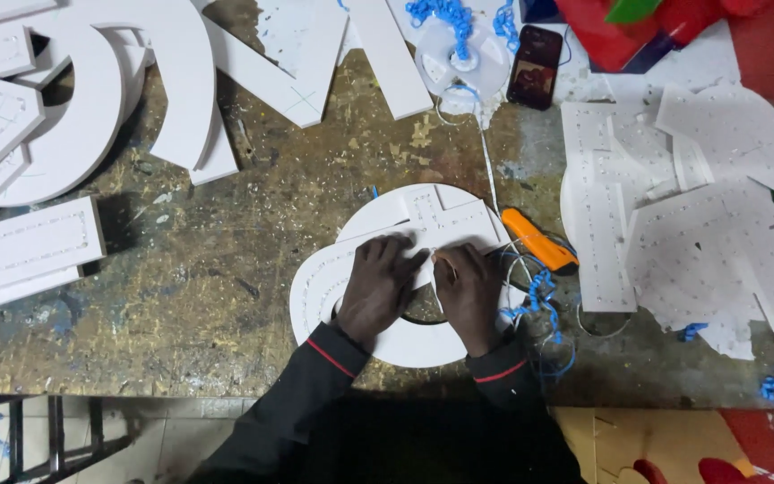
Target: The person assembles a large white letter 'e' on a workbench using a hot glue gun. They apply glue to the edges of the letter components and press them together to form the shape. The person also uses a utility knife to trim excess material from the letter. The workspace is cluttered with other letter pieces and crafting supplies.
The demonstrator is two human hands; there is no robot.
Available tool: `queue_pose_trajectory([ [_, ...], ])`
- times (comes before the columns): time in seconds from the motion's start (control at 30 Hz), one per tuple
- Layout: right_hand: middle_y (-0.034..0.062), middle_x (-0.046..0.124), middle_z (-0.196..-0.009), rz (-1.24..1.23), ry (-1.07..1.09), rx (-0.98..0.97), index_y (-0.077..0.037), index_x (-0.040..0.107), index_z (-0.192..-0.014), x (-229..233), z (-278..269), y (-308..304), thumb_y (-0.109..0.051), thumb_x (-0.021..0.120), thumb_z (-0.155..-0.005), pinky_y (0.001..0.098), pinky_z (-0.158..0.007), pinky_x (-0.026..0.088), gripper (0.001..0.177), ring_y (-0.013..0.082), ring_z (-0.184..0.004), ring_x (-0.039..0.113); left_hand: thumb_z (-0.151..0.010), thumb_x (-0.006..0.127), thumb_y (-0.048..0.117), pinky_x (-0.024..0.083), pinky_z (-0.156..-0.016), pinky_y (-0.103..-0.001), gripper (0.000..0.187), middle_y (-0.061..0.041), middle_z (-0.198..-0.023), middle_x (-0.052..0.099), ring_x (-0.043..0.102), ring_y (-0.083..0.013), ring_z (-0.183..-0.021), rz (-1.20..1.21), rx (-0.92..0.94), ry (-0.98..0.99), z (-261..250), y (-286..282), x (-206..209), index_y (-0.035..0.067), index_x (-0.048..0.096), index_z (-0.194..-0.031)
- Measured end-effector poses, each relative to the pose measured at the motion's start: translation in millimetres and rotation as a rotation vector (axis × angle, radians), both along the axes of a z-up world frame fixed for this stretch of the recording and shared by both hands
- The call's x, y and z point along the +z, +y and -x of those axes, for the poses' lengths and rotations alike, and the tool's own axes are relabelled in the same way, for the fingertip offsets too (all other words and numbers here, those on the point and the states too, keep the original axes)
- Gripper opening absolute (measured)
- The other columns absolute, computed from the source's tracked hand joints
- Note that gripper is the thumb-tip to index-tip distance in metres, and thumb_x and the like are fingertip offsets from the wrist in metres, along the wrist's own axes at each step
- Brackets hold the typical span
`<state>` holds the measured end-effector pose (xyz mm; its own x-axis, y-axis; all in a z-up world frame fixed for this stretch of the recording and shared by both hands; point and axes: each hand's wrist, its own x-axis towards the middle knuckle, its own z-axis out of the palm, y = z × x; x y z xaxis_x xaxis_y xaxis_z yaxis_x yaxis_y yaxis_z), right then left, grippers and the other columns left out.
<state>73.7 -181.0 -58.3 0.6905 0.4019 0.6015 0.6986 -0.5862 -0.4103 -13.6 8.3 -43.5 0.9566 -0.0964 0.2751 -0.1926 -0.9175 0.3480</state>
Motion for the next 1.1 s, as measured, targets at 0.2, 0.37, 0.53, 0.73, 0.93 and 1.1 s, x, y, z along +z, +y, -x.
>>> queue_pose_trajectory([
  [0.2,-0.0031,0.073,-0.084,0.008,0.043,-0.015,-0.023,0.083,-0.103,27.0,14.3,6.1,-0.012,0.082,-0.098,0.0395,-0.081,0.054,0.012,0.0254,-0.076,0.076,-0.105,0.058,0.041,0.035,-0.124,-0.058,0.053,-0.008,-0.147,0.058,0.053,-0.0357,-0.142,0.020,-0.029,-0.013,-0.9,-1.1,4.5,0.025,0.069,-0.154],
  [0.37,-0.0023,0.074,-0.092,0.134,0.078,-0.022,-0.024,0.085,-0.109,47.1,23.3,3.6,-0.020,0.077,-0.103,0.0393,-0.082,0.058,0.010,0.0275,-0.089,0.078,-0.103,0.062,0.036,0.037,-0.122,-0.058,0.053,-0.007,-0.147,0.058,0.054,-0.0357,-0.141,0.032,0.001,0.065,-1.7,-2.5,13.2,0.027,0.069,-0.154],
  [0.53,0.0008,0.078,-0.098,0.328,0.083,-0.067,-0.027,0.087,-0.122,46.8,39.1,1.1,-0.028,0.072,-0.104,0.0387,-0.087,0.062,0.023,0.0264,-0.100,0.081,-0.106,0.062,0.031,0.041,-0.118,-0.057,0.045,-0.006,-0.145,0.058,0.055,-0.0359,-0.139,0.061,0.003,0.143,-6.0,1.2,20.2,0.028,0.072,-0.150],
  [0.73,0.0041,0.082,-0.100,0.284,0.107,-0.054,-0.024,0.088,-0.126,22.0,34.9,-6.9,-0.026,0.074,-0.101,0.0383,-0.088,0.063,0.029,0.0297,-0.102,0.081,-0.102,0.070,0.026,0.052,-0.105,-0.051,0.024,-0.007,-0.129,0.068,0.064,-0.0351,-0.129,0.111,0.055,0.190,-39.1,4.6,19.1,0.018,0.084,-0.120],
  [0.93,0.0018,0.082,-0.100,0.186,0.162,-0.061,-0.023,0.088,-0.126,40.5,41.2,-13.6,-0.029,0.076,-0.100,0.0364,-0.090,0.064,0.029,0.0259,-0.102,0.082,-0.095,0.082,0.032,0.058,-0.092,-0.052,0.027,-0.010,-0.115,0.073,0.070,-0.0380,-0.111,0.168,0.050,0.110,-63.6,-2.1,28.6,0.016,0.084,-0.116],
  [1.1,0.0061,0.081,-0.087,-0.015,0.363,0.041,-0.016,0.087,-0.128,33.8,43.1,-26.2,-0.021,0.074,-0.106,0.0366,-0.069,0.065,0.026,0.0272,-0.081,0.082,-0.100,0.080,0.033,0.051,-0.093,-0.051,0.021,-0.009,-0.112,0.069,0.065,-0.0378,-0.110,0.236,0.077,0.040,-54.9,-5.2,16.2,0.014,0.082,-0.110],
])
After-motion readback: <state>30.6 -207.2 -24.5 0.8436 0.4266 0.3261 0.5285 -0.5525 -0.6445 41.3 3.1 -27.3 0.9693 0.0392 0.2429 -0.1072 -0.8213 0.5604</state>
